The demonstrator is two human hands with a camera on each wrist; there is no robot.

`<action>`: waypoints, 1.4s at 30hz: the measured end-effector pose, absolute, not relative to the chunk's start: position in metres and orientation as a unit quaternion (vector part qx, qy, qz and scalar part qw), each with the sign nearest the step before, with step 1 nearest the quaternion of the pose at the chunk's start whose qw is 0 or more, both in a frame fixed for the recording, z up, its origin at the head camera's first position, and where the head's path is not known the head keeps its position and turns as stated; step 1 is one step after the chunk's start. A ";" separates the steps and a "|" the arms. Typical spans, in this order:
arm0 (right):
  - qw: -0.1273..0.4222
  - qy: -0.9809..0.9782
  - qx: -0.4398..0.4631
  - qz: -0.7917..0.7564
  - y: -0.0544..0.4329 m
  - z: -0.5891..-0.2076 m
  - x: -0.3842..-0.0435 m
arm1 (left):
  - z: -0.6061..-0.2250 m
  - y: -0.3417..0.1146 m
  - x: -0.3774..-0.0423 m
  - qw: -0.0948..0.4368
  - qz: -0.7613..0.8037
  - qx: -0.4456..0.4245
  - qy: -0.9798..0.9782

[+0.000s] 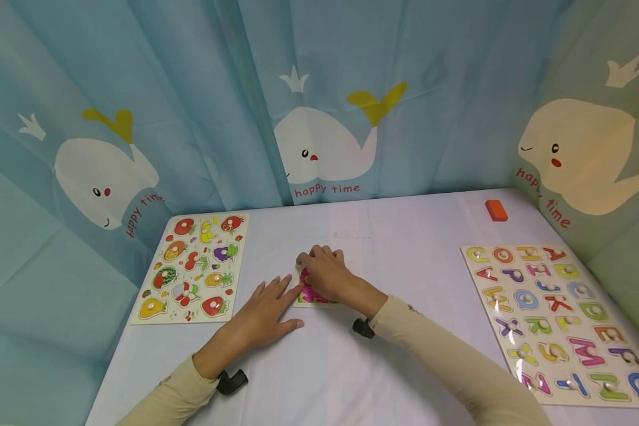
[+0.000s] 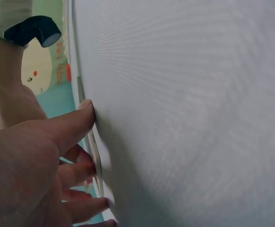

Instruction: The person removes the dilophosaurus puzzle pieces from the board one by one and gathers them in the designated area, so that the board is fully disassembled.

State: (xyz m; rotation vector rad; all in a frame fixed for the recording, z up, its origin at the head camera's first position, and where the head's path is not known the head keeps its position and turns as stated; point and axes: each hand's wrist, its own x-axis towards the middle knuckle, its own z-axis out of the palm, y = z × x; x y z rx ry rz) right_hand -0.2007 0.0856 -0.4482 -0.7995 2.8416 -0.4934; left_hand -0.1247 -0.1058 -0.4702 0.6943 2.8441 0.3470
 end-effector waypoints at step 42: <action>0.110 0.918 -0.201 -0.324 0.252 -0.437 -0.256 | -0.469 -0.105 -0.123 0.114 0.146 0.225 0.957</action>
